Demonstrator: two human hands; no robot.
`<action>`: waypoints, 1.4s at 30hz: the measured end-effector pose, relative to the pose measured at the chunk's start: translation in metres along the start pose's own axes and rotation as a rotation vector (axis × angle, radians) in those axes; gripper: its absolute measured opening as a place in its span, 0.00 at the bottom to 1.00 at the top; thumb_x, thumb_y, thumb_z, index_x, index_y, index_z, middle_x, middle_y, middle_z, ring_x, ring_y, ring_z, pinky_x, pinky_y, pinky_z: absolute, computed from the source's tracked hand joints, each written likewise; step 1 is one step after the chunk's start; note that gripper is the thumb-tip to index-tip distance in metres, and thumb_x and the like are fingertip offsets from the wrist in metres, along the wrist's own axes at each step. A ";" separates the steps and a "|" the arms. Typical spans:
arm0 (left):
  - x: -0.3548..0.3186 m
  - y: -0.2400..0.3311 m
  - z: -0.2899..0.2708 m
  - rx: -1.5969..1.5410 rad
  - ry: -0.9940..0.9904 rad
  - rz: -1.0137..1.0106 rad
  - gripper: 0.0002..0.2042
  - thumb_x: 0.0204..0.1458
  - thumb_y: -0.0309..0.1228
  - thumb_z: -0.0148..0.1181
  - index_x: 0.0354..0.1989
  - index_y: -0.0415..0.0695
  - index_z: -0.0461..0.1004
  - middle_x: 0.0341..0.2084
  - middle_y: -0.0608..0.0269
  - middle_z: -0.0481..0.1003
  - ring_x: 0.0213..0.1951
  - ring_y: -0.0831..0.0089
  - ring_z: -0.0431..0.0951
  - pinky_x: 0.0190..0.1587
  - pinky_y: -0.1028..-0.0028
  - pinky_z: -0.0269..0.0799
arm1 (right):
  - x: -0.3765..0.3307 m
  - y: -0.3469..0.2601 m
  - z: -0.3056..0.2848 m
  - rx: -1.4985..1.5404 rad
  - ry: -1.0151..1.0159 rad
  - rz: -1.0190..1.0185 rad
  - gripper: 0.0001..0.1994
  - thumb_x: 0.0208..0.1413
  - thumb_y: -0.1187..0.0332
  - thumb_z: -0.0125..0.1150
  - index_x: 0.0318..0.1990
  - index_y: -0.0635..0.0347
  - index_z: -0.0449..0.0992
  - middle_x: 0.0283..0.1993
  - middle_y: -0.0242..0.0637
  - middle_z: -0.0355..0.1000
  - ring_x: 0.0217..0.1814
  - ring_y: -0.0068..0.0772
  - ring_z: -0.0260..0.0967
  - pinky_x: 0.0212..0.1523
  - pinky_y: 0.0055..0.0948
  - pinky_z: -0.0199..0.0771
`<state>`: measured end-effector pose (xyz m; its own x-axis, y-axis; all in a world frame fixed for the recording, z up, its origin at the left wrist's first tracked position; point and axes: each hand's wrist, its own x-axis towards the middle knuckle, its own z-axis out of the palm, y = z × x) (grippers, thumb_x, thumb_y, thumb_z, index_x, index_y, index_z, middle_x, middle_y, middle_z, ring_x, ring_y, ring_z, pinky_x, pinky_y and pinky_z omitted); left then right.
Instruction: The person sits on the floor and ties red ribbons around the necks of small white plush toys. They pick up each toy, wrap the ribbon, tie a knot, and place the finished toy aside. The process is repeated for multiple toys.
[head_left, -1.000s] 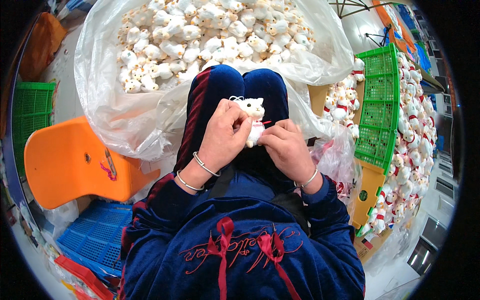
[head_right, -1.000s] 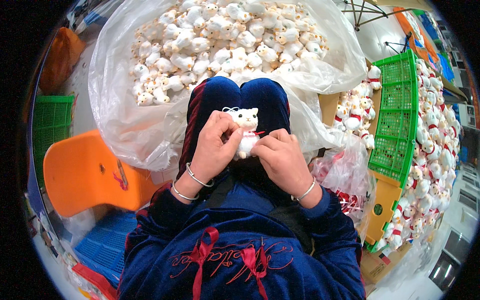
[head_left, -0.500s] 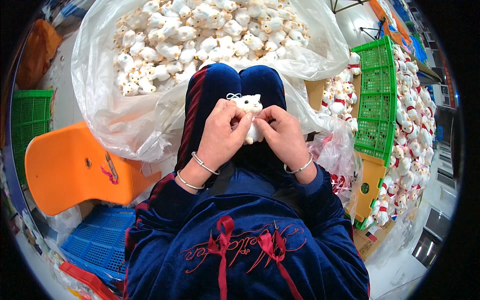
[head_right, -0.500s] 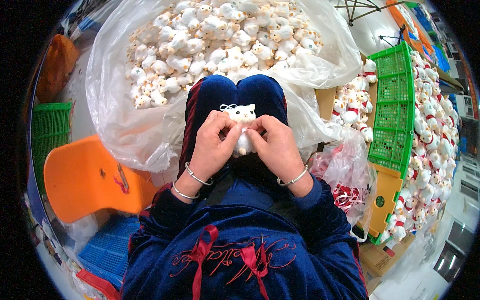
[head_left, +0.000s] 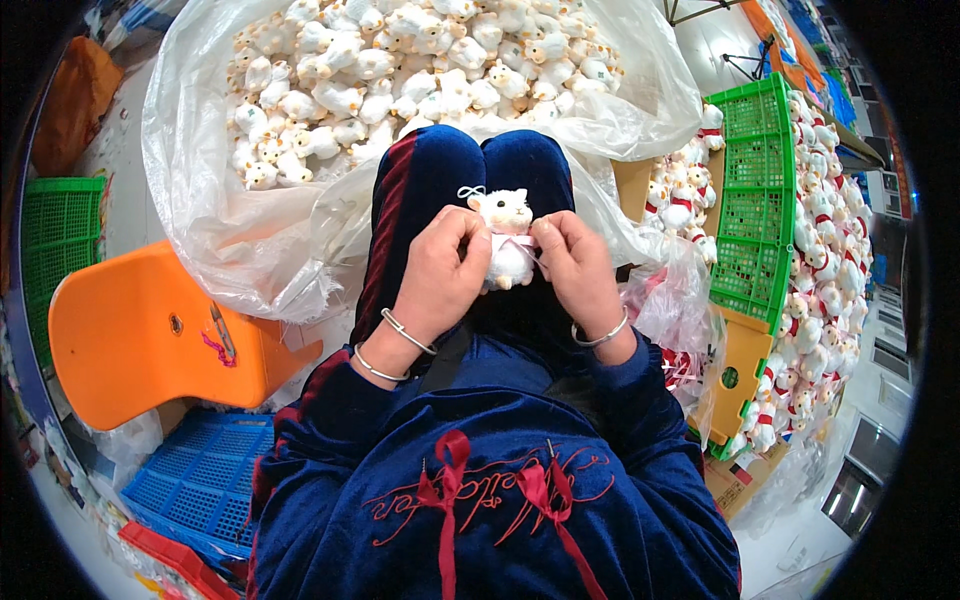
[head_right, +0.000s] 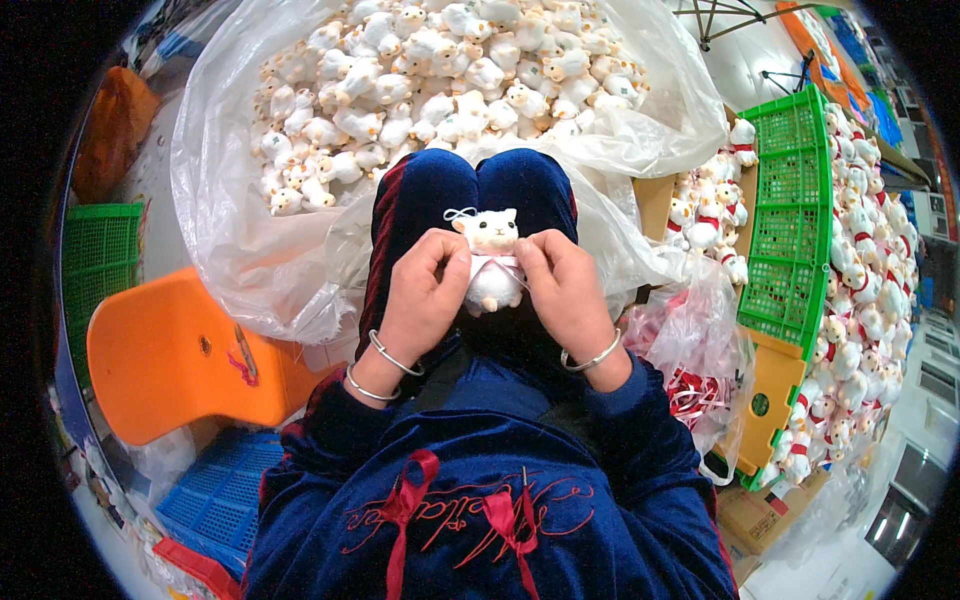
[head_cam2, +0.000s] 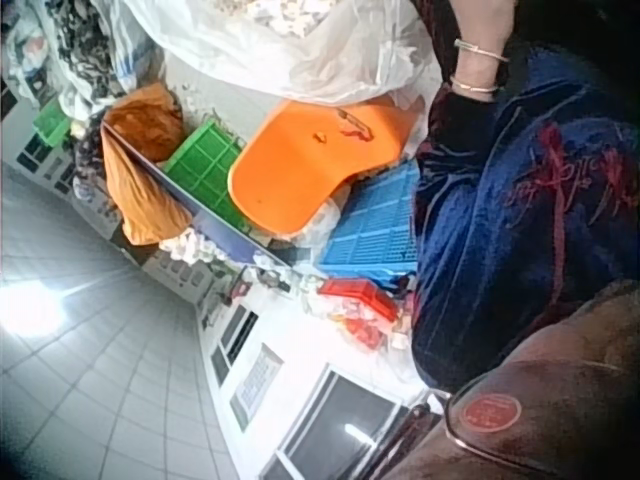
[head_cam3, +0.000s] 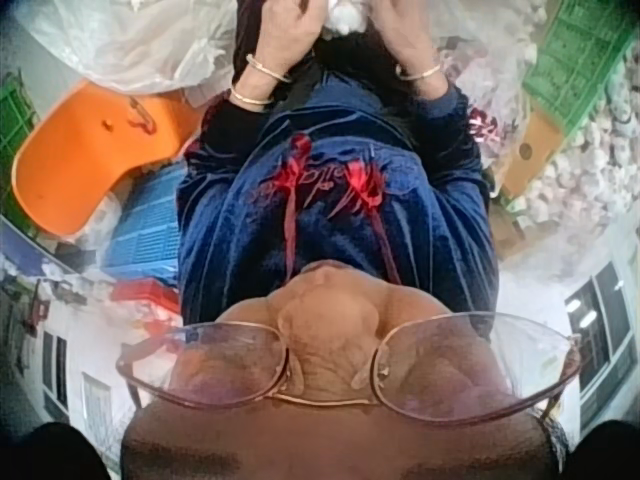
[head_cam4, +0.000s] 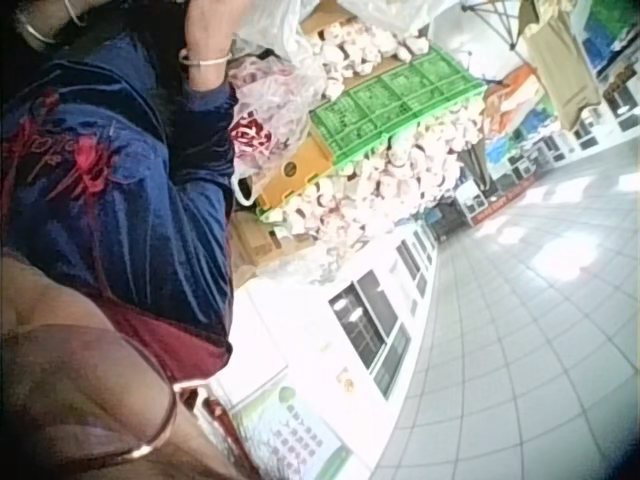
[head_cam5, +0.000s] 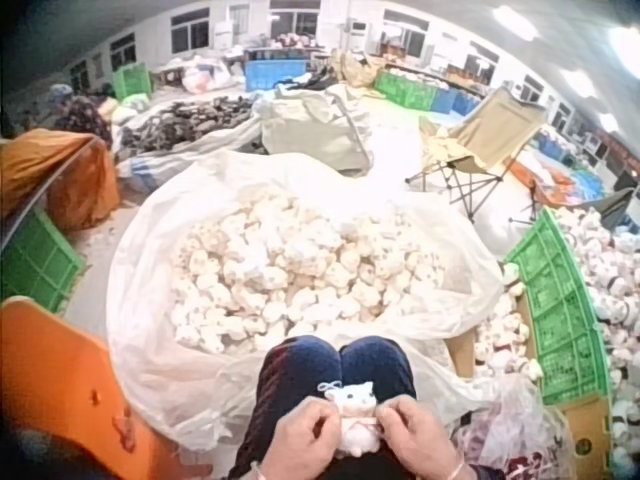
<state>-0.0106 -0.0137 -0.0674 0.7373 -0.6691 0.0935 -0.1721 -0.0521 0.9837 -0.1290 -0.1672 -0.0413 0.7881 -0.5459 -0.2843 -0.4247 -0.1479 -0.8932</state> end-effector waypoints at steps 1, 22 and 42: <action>0.002 0.004 -0.004 -0.002 -0.012 -0.045 0.10 0.65 0.29 0.55 0.33 0.35 0.73 0.27 0.50 0.75 0.29 0.57 0.78 0.34 0.63 0.73 | 0.001 -0.003 -0.005 0.031 -0.022 0.021 0.14 0.71 0.63 0.55 0.37 0.65 0.77 0.28 0.29 0.71 0.28 0.17 0.65 0.30 0.23 0.67; 0.017 0.028 -0.025 0.143 -0.358 -0.332 0.09 0.57 0.31 0.69 0.37 0.36 0.81 0.25 0.65 0.79 0.27 0.84 0.75 0.31 0.77 0.72 | -0.009 -0.035 -0.009 -0.295 -0.092 -0.064 0.04 0.59 0.72 0.65 0.37 0.64 0.79 0.36 0.43 0.80 0.33 0.41 0.77 0.37 0.35 0.77; -0.003 0.034 -0.006 -0.093 -0.310 -0.394 0.11 0.61 0.32 0.64 0.37 0.34 0.79 0.25 0.57 0.82 0.23 0.77 0.82 0.27 0.75 0.76 | -0.019 -0.031 -0.007 0.061 -0.084 0.270 0.09 0.68 0.69 0.58 0.40 0.66 0.72 0.29 0.36 0.76 0.26 0.26 0.79 0.24 0.23 0.75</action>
<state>-0.0141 -0.0089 -0.0334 0.5033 -0.8012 -0.3237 0.1498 -0.2881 0.9458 -0.1335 -0.1583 -0.0056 0.6855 -0.4880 -0.5403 -0.5986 0.0447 -0.7998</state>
